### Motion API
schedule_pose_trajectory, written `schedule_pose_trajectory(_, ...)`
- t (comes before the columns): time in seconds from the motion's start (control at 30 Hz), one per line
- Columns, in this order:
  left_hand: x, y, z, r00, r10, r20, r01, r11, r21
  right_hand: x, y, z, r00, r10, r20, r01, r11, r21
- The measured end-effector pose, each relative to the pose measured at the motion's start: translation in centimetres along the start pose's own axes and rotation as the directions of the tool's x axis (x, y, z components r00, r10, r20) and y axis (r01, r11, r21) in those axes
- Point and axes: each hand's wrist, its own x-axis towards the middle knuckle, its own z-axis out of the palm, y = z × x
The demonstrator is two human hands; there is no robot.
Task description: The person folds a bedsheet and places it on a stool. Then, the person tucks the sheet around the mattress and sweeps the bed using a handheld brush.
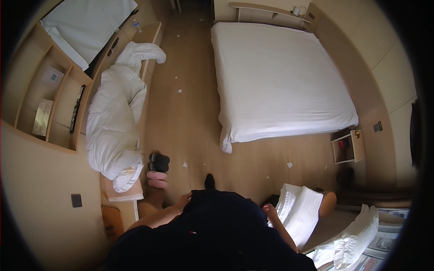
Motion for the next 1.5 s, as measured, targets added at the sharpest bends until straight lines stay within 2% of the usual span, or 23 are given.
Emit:
schedule_pose_trajectory(0.07,1.0,-1.3,-1.6,1.0,-0.018,0.008,0.018,0.999,0.035,0.3,-1.5,0.9,1.0,0.009,-0.02,-0.009,1.0,-0.013)
schedule_pose_trajectory(0.1,3.2,-7.2,-2.7,0.991,-0.123,0.047,0.119,0.988,0.095,0.6,-2.0,1.3,0.999,0.01,-0.031,-0.01,1.0,-0.002)
schedule_pose_trajectory(0.2,3.0,-3.6,-3.4,0.946,-0.279,0.164,0.318,0.896,-0.31,1.3,-4.2,1.6,0.995,0.043,-0.093,-0.043,0.999,0.006)
schedule_pose_trajectory(0.3,2.7,1.8,-3.8,0.965,-0.197,0.174,0.232,0.949,-0.212,2.5,-5.5,1.4,0.993,0.047,-0.113,-0.049,0.999,-0.012)
schedule_pose_trajectory(0.33,3.4,1.1,-4.4,0.973,-0.158,0.167,0.167,0.985,-0.045,3.0,-5.6,1.2,0.995,0.021,-0.1,-0.025,0.999,-0.034)
schedule_pose_trajectory(0.4,4.4,-0.5,-5.2,0.982,-0.083,0.169,0.033,0.959,0.283,4.2,-5.9,0.7,0.997,-0.027,-0.078,0.02,0.996,-0.082)
schedule_pose_trajectory(0.5,4.4,0.5,-4.7,0.984,-0.16,0.073,0.076,0.762,0.643,5.8,-6.3,-0.4,0.997,-0.069,-0.031,0.064,0.989,-0.135)
schedule_pose_trajectory(0.63,3.8,1.1,-4.6,0.989,-0.055,0.135,0.009,0.948,0.319,9.0,-6.0,-1.7,0.997,-0.062,0.04,0.068,0.987,-0.144)
schedule_pose_trajectory(0.73,4.0,1.3,-3.8,0.99,-0.004,0.141,-0.02,0.985,0.17,9.8,-7.8,-2.9,0.994,-0.108,0.012,0.108,0.965,-0.24)
schedule_pose_trajectory(0.87,4.4,1.3,-3.2,0.994,0.021,0.107,-0.04,0.982,0.183,10.6,-9.0,-4.2,0.992,-0.127,0.016,0.125,0.935,-0.333)
schedule_pose_trajectory(0.93,5.1,1.2,-2.5,0.996,0.034,0.088,-0.053,0.973,0.226,10.2,-9.8,-4.7,0.998,-0.069,0.009,0.068,0.933,-0.353)
schedule_pose_trajectory(1.0,6.5,0.9,-1.4,0.996,0.075,0.057,-0.089,0.949,0.302,9.8,-7.9,-4.7,0.994,-0.095,-0.05,0.078,0.959,-0.272)
schedule_pose_trajectory(1.13,6.7,-0.8,-0.1,0.993,0.115,0.0,-0.104,0.906,0.411,7.5,-5.3,-4.9,0.998,0.04,-0.045,-0.047,0.985,-0.165)
schedule_pose_trajectory(1.23,4.9,-1.9,0.1,0.992,0.068,-0.103,-0.021,0.916,0.399,7.4,-1.5,-3.9,0.999,0.041,0.012,-0.039,0.995,-0.097)
schedule_pose_trajectory(1.33,2.0,-0.4,0.5,0.969,0.003,-0.245,0.083,0.938,0.337,7.4,1.1,-4.6,0.986,-0.069,0.153,0.086,0.99,-0.113)
schedule_pose_trajectory(1.4,0.2,2.6,0.8,0.933,-0.106,-0.344,0.211,0.935,0.286,5.8,-4.3,-6.7,0.988,-0.022,0.151,0.038,0.994,-0.104)
schedule_pose_trajectory(1.43,-0.2,3.4,1.1,0.913,-0.158,-0.377,0.267,0.929,0.255,7.9,-2.1,-6.6,0.978,0.069,0.195,-0.023,0.974,-0.226)
schedule_pose_trajectory(1.47,-0.5,1.2,1.4,0.863,-0.229,-0.45,0.381,0.88,0.284,8.8,-2.4,-7.4,0.97,0.113,0.213,-0.072,0.979,-0.188)
schedule_pose_trajectory(1.5,-1.0,-1.2,1.5,0.853,-0.282,-0.439,0.428,0.86,0.28,9.5,-2.6,-7.9,0.96,0.16,0.23,-0.126,0.98,-0.152)
